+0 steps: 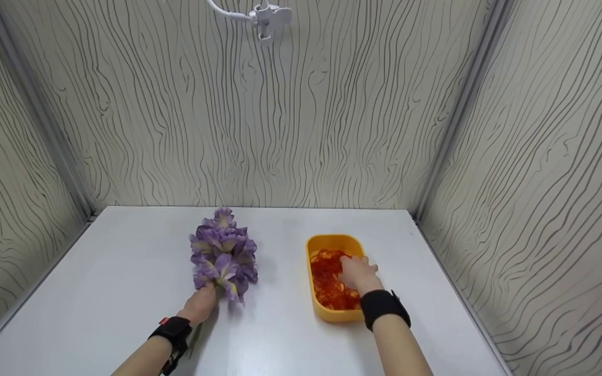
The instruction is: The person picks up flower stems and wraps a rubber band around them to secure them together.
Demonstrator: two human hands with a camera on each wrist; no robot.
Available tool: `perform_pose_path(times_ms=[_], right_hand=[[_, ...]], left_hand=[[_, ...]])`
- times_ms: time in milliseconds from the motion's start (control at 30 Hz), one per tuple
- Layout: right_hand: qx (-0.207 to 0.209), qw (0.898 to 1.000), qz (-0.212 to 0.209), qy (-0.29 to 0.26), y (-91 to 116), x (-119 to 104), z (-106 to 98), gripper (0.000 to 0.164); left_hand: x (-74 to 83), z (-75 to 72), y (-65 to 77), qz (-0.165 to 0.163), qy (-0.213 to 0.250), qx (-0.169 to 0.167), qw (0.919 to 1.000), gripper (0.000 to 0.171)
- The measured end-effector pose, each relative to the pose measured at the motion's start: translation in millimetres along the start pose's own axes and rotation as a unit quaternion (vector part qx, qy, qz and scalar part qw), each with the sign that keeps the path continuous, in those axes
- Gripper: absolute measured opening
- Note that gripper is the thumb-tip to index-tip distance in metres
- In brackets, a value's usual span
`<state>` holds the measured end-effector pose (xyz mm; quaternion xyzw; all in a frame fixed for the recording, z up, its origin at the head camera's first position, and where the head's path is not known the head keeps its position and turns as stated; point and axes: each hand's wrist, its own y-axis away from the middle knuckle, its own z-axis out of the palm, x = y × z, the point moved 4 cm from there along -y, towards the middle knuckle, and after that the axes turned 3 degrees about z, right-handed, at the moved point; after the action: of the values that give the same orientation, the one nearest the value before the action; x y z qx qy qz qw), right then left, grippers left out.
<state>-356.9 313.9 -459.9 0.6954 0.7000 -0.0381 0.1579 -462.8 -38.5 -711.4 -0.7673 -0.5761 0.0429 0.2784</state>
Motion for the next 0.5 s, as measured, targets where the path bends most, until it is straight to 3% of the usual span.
perform_pose_path(times_ms=[167, 267, 333, 400, 433, 500], right_hand=[[0.002, 1.000, -0.007, -0.006, -2.4, -0.8, 1.5, 0.043], [0.004, 1.000, -0.013, -0.007, -4.1, -1.3, 2.3, 0.042], [0.008, 1.000, -0.015, -0.010, -5.2, -2.4, 2.4, 0.041], [0.015, 0.999, -0.022, -0.018, -5.9, -5.4, 1.7, 0.039], [0.020, 0.999, -0.029, -0.023, -6.4, -7.7, 1.0, 0.037], [0.031, 0.998, -0.041, -0.038, -7.0, -13.3, -0.8, 0.034]], left_hand=[[52.7, -115.1, 5.8, -0.027, 0.027, -0.074, 0.9965, 0.023], [73.6, -156.9, 7.7, -0.018, 0.021, -0.088, 0.9958, 0.030], [79.1, -164.8, 5.4, -0.009, 0.017, -0.085, 0.9962, 0.036], [78.2, -158.7, 0.7, 0.000, 0.015, -0.096, 0.9953, 0.046], [73.4, -145.9, -3.0, 0.007, 0.011, -0.099, 0.9950, 0.052], [53.7, -99.2, -13.8, 0.030, -0.002, -0.082, 0.9962, 0.064]])
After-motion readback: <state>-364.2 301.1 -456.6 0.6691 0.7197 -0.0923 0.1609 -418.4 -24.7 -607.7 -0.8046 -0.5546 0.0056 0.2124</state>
